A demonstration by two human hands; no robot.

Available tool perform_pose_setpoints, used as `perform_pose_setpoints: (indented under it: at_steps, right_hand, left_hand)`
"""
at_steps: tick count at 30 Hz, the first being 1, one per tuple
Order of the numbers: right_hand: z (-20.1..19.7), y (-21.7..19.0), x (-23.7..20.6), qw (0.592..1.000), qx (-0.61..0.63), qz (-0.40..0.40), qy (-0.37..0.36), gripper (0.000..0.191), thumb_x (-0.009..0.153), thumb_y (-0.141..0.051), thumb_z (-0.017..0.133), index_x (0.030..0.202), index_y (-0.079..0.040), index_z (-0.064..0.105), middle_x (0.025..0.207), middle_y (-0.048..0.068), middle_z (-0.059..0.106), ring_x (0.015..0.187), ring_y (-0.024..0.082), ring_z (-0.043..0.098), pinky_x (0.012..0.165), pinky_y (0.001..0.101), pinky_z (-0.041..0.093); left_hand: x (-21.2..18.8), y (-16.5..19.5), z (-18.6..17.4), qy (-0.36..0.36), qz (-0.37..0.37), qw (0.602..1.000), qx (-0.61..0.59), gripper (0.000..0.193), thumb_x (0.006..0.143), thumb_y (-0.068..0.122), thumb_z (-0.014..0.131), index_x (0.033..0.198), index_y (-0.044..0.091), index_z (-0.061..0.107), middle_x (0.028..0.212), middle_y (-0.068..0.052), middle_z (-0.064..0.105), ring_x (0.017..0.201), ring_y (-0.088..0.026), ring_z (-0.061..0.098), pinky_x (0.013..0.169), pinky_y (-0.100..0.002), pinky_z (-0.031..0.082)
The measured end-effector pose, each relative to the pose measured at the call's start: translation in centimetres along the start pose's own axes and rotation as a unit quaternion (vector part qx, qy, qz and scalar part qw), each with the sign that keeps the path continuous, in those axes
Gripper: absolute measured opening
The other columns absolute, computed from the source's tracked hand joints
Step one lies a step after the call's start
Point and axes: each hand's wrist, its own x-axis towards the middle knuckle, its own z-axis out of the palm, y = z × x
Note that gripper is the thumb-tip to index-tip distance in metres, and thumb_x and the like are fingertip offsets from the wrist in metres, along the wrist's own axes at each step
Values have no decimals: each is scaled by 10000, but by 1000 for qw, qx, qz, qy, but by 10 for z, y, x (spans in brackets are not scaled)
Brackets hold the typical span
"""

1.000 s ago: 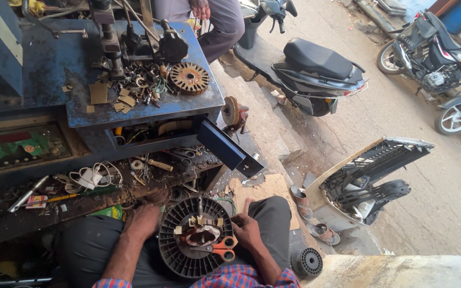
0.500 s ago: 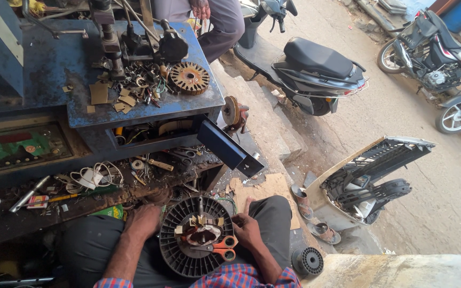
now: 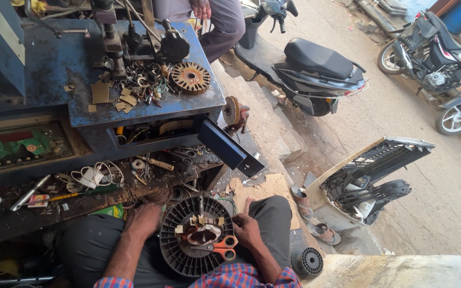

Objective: The person sits on the floor and works on a motor stator, inserting small rectangular pieces into slots and trimming them with scissors. The person repeatedly adjusts the pieces and uses the scissors to cut them to fit.

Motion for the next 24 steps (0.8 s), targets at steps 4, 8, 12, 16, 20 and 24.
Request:
perform_pose_setpoints:
  at_steps: [4, 8, 12, 16, 20, 24]
  right_hand:
    - [0, 0, 0, 1000, -23, -5, 8, 208, 852, -148, 791, 996, -1, 759, 842, 110, 795, 744, 146, 760, 693, 285, 591]
    - [0, 1, 0, 999, -30, -9, 13, 216, 837, -149, 797, 996, -8, 757, 839, 110, 796, 745, 149, 765, 691, 285, 592]
    - [0, 2, 0, 999, -30, -8, 11, 219, 842, -152, 798, 995, -3, 754, 840, 108, 797, 745, 144, 764, 694, 284, 590]
    - [0, 2, 0, 1000, -19, 0, 6, 215, 847, -153, 795, 993, 0, 752, 833, 111, 796, 739, 144, 759, 690, 286, 589]
    - [0, 1, 0, 1000, -28, 1, 8, 210, 846, -149, 790, 989, 1, 756, 830, 109, 796, 736, 144, 758, 687, 285, 588]
    - [0, 0, 0, 1000, -20, 3, 6, 212, 846, -147, 791, 990, 4, 754, 827, 113, 794, 735, 150, 756, 691, 287, 587]
  left_hand:
    - [-1, 1, -2, -10, -5, 1000, -1, 257, 976, 3, 531, 1125, 94, 719, 1305, -71, 680, 1206, -264, 674, 1029, -420, 555]
    - [-2, 2, -3, -2, -1, 1000, 4, 256, 975, 6, 531, 1111, 99, 727, 1298, -68, 688, 1212, -262, 672, 1028, -425, 553]
    - [-1, 1, -1, 7, 9, 1000, 12, 251, 970, 11, 533, 1107, 98, 725, 1284, -75, 692, 1206, -266, 672, 1019, -430, 555]
    - [1, 0, 1, 12, 14, 1000, -1, 252, 962, 7, 538, 1097, 97, 731, 1273, -77, 697, 1200, -260, 677, 1022, -432, 553]
    - [0, 0, 1, 18, 15, 1000, 3, 260, 960, 7, 538, 1103, 101, 733, 1281, -79, 691, 1208, -271, 669, 1031, -441, 544]
    - [-1, 1, -1, 14, 14, 1000, -3, 256, 952, 20, 553, 1111, 98, 737, 1289, -81, 689, 1224, -280, 659, 1037, -440, 539]
